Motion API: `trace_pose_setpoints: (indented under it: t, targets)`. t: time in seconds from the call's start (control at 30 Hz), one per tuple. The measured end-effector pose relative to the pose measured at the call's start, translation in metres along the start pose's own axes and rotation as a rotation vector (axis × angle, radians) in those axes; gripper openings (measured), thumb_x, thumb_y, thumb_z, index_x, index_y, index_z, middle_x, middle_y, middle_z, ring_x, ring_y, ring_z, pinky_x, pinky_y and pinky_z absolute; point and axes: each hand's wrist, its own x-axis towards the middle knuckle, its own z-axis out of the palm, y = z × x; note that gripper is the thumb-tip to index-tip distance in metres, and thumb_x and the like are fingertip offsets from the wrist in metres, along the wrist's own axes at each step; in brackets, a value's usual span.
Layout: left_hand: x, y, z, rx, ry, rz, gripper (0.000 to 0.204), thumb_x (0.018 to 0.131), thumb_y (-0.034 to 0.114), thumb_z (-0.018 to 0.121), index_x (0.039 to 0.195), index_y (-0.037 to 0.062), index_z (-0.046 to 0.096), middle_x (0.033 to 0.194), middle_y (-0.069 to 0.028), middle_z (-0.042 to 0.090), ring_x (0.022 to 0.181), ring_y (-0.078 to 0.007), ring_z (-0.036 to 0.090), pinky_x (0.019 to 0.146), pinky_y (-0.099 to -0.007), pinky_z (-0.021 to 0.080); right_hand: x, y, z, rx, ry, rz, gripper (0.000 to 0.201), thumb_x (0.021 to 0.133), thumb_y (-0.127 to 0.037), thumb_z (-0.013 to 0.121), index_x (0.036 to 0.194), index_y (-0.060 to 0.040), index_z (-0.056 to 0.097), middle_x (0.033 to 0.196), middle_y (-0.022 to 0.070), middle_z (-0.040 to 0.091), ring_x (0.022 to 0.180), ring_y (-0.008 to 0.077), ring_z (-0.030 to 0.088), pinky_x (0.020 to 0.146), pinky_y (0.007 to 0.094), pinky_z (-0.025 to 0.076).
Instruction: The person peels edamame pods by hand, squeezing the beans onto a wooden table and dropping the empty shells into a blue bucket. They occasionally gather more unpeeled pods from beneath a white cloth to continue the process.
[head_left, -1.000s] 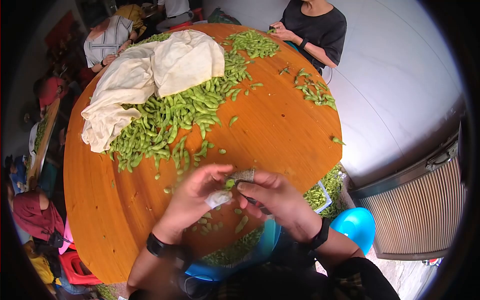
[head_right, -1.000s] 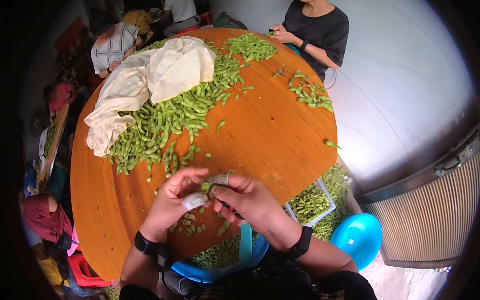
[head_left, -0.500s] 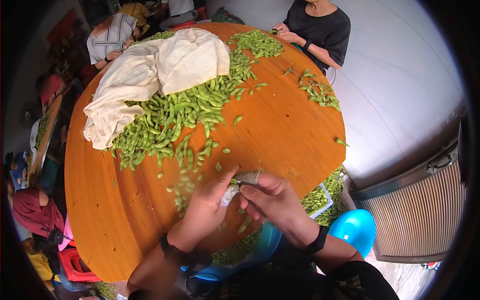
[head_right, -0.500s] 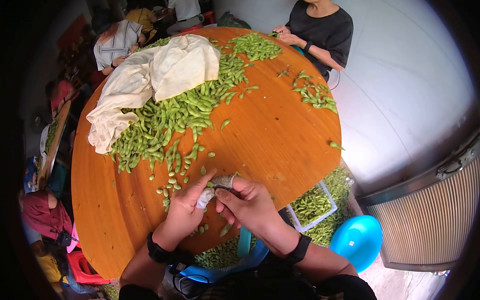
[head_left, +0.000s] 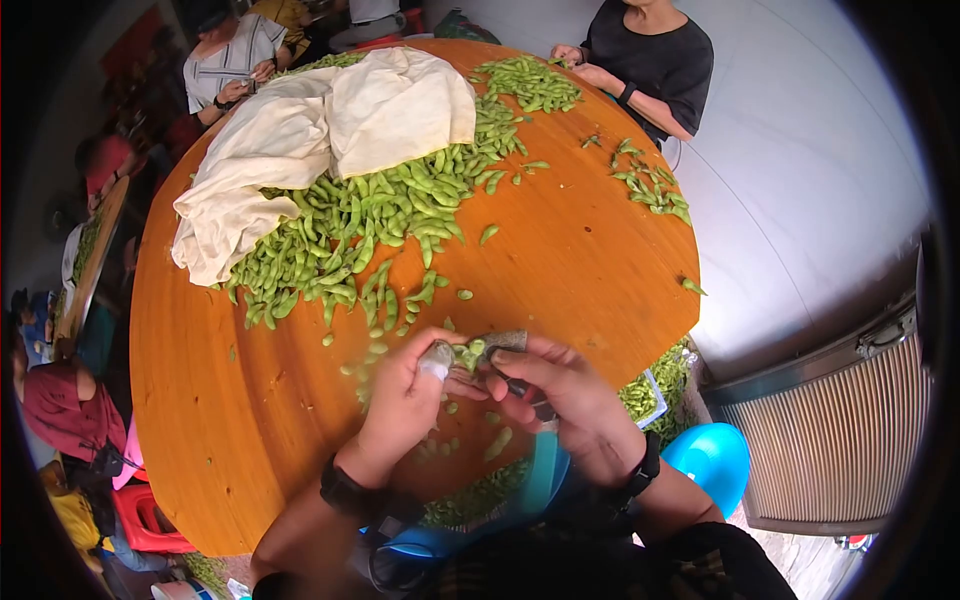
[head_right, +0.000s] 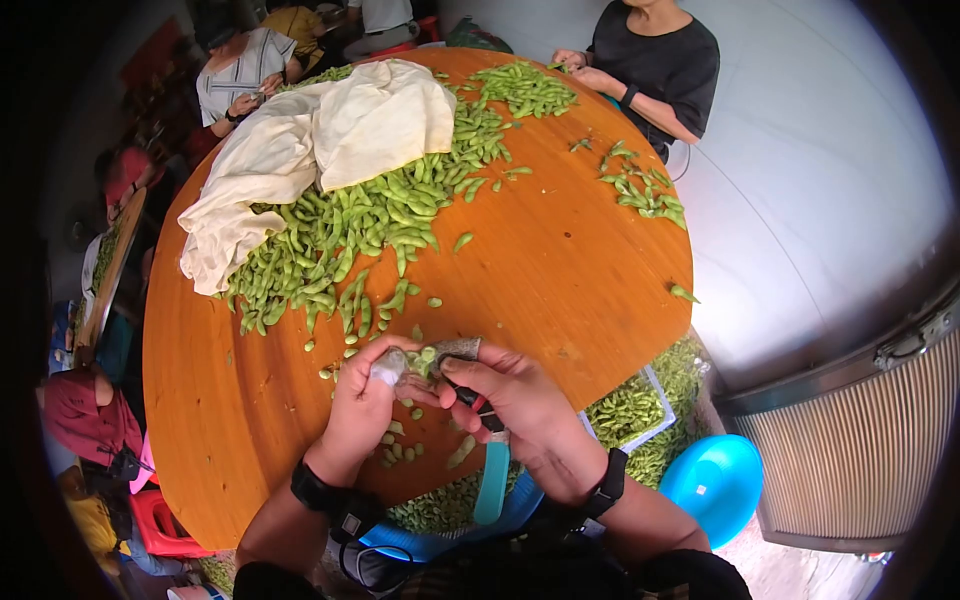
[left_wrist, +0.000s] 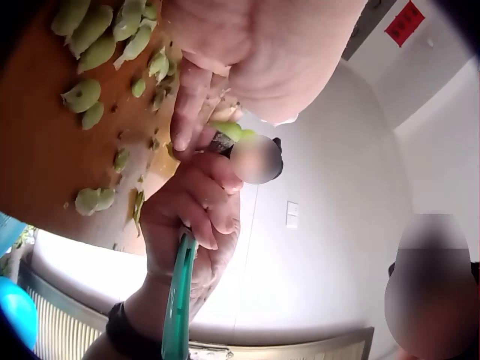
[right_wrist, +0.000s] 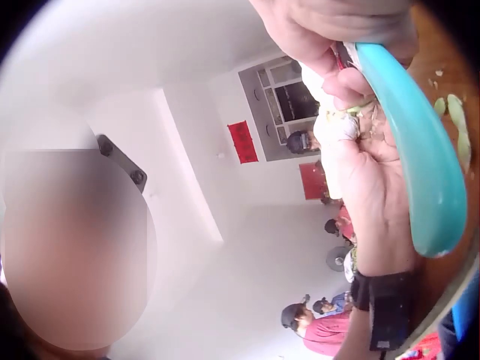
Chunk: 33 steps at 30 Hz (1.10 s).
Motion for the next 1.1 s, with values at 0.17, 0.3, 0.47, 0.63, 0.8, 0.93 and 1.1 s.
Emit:
trace_pose_setpoints:
  t: [0.17,0.3,0.47,0.63,0.8,0.93,1.1]
  targets:
    - [0.000,0.000,0.003,0.086,-0.031,-0.027,0.026,0.096,0.001,0.040,0.120,-0.0013,0.050,0.109,-0.0146,0.063,0.096,-0.0220,0.068,0.083,-0.0329,0.057,0.001,0.005,0.002,-0.067,0.066,-0.064,0.014,0.094,-0.016,0.060,0.101,-0.0051,0.065,0.073,0.0022,0.064,0.050,0.0077,0.054,0.039,0.0207,0.038]
    - [0.002,0.000,0.004,0.823,-0.009,0.317,0.039,0.094,0.000,0.051,0.133,0.0040,0.050,0.104,-0.0118,0.067,0.093,-0.0140,0.068,0.081,-0.0301,0.054,-0.002,0.002,0.004,-0.123,0.039,-0.107,0.014,0.095,-0.016,0.060,0.102,-0.0047,0.064,0.073,0.0027,0.064,0.051,0.0078,0.054,0.040,0.0201,0.038]
    - [0.001,0.006,0.003,0.553,-0.120,0.225,0.045,0.094,0.001,0.053,0.139,0.0077,0.048,0.107,-0.0109,0.067,0.093,-0.0150,0.067,0.080,-0.0304,0.054,0.000,-0.002,-0.008,0.032,-0.040,-0.002,0.016,0.094,-0.016,0.061,0.104,-0.0033,0.064,0.072,0.0035,0.063,0.049,0.0085,0.053,0.039,0.0202,0.036]
    - [0.002,0.011,-0.002,-0.051,-0.204,-0.051,0.041,0.098,0.002,0.044,0.139,0.0025,0.047,0.105,-0.0091,0.065,0.084,-0.0148,0.064,0.074,-0.0269,0.054,0.004,0.004,-0.018,0.212,-0.136,0.056,0.017,0.092,-0.013,0.061,0.105,-0.0023,0.063,0.070,0.0044,0.061,0.046,0.0097,0.048,0.037,0.0208,0.032]
    - [0.004,0.009,0.002,-0.104,-0.123,-0.193,0.029,0.099,0.005,0.041,0.126,0.0002,0.051,0.095,-0.0090,0.064,0.073,-0.0137,0.061,0.062,-0.0250,0.051,-0.003,-0.003,-0.011,0.110,-0.105,0.068,0.020,0.092,-0.013,0.057,0.106,0.0008,0.064,0.069,0.0053,0.060,0.044,0.0073,0.044,0.038,0.0192,0.029]
    - [0.001,0.004,-0.002,0.016,-0.055,-0.324,0.018,0.099,0.009,0.043,0.112,0.0030,0.052,0.077,-0.0045,0.058,0.056,-0.0095,0.052,0.045,-0.0219,0.039,-0.007,0.004,-0.003,-0.153,-0.025,-0.006,0.015,0.095,-0.015,0.059,0.103,-0.0047,0.065,0.071,0.0007,0.062,0.049,0.0066,0.051,0.041,0.0184,0.035]
    - [0.002,0.005,-0.002,-0.037,0.013,-0.374,0.018,0.095,0.006,0.041,0.108,0.0043,0.054,0.074,-0.0014,0.053,0.055,-0.0062,0.046,0.045,-0.0209,0.033,-0.014,0.000,0.010,-0.297,0.090,-0.087,0.013,0.097,-0.014,0.057,0.100,-0.0063,0.066,0.070,-0.0015,0.063,0.051,0.0041,0.052,0.043,0.0189,0.040]
